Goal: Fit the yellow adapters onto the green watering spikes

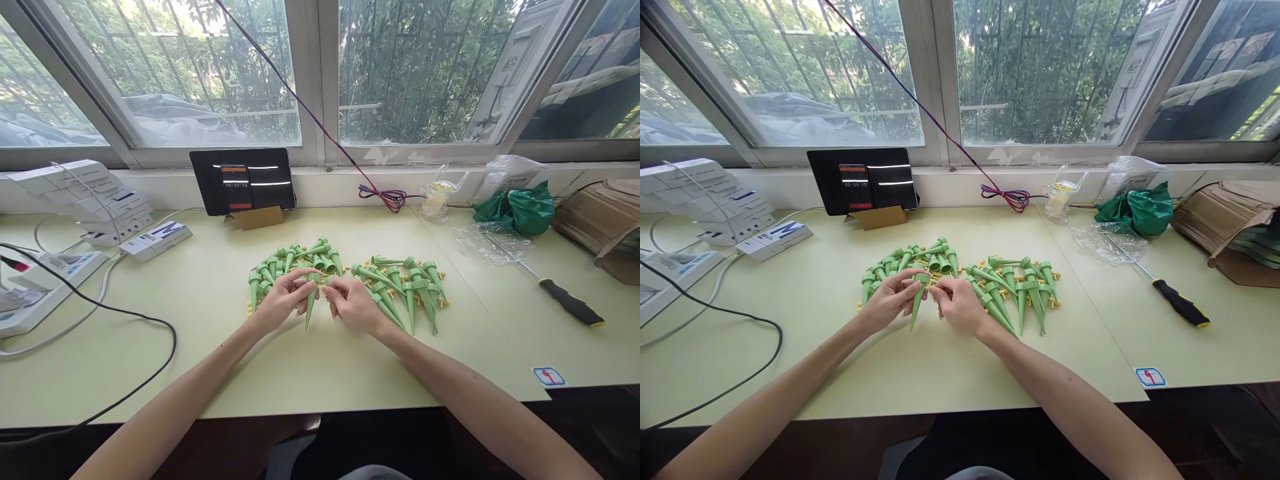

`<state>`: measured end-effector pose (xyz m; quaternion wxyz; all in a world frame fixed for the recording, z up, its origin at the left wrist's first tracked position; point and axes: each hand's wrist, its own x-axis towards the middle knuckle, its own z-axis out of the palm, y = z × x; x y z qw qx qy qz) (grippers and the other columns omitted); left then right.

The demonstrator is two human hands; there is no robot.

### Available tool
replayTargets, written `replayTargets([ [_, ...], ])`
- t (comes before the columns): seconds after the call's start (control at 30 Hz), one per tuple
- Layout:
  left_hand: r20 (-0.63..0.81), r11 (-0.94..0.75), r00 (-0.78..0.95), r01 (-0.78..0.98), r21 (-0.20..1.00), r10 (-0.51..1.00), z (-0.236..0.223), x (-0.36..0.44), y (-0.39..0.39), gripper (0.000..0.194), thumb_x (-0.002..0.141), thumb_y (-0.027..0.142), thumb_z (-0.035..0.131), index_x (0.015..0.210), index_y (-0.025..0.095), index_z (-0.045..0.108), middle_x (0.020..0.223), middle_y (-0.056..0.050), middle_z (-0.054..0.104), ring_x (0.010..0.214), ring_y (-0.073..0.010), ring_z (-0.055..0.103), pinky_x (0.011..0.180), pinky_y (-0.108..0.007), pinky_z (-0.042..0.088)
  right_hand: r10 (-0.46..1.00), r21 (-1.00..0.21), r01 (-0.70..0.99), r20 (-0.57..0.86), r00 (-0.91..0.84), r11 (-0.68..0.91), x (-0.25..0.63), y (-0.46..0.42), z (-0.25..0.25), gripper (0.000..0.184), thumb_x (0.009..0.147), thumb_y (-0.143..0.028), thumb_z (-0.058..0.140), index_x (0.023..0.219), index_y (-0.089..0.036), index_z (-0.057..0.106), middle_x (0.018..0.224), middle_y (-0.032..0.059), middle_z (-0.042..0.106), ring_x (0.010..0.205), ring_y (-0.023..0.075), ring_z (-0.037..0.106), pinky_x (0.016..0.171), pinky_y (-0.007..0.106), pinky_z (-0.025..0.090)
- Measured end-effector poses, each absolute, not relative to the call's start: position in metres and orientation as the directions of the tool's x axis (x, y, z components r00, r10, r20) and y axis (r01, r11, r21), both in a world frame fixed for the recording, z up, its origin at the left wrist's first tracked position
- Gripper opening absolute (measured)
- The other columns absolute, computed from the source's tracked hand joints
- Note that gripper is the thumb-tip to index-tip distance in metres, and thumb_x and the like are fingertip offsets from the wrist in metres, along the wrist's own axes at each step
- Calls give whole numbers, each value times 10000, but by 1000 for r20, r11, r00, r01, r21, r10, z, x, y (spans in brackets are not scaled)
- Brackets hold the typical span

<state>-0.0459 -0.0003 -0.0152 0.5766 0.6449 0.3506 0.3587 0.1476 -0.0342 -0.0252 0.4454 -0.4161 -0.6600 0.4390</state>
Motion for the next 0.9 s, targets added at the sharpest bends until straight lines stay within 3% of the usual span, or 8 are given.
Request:
replayTargets([
  [0.37, 86, -113, 513, 23, 993, 854, -15, -46, -1, 341, 912, 404, 643, 1205, 229, 645, 669, 24, 599, 431, -53, 437, 460, -206, 426, 929, -994, -110, 47, -368, 7, 146, -34, -19, 321, 893, -454, 547, 697, -204, 499, 495, -84, 397, 379, 96, 451, 378, 220, 328],
  [0.5, 81, -110, 516, 26, 994, 853, -15, -46, -1, 350, 913, 409, 640, 1209, 222, 640, 672, 21, 603, 434, -54, 443, 461, -206, 428, 934, -990, 6, 132, -332, 142, 148, -33, -23, 325, 924, -400, 510, 665, -209, 468, 481, -68, 444, 403, 99, 464, 440, 229, 368],
  [0.7, 58, -72, 519, 6, 997, 853, -14, -46, -2, 373, 909, 403, 649, 1231, 216, 620, 673, 21, 617, 429, -51, 436, 447, -199, 418, 914, -881, 281, 312, -259, 381, 150, -35, -22, 306, 940, -302, 482, 652, -201, 512, 493, -36, 510, 479, 108, 465, 524, 243, 356],
  [0.8, 61, -71, 524, 0, 997, 849, -14, -45, -2, 373, 909, 399, 650, 1229, 208, 622, 680, 18, 620, 429, -48, 433, 447, -198, 418, 923, -919, 214, 268, -275, 330, 150, -35, -20, 316, 942, -315, 476, 647, -203, 490, 468, -44, 491, 453, 105, 469, 510, 240, 364],
  [0.9, 73, -87, 525, 2, 996, 848, -14, -44, -3, 360, 916, 389, 644, 1227, 207, 627, 682, 20, 616, 436, -46, 439, 456, -197, 423, 930, -984, 37, 153, -334, 175, 149, -33, -21, 329, 938, -378, 483, 656, -213, 442, 449, -74, 415, 385, 97, 447, 434, 231, 340],
])
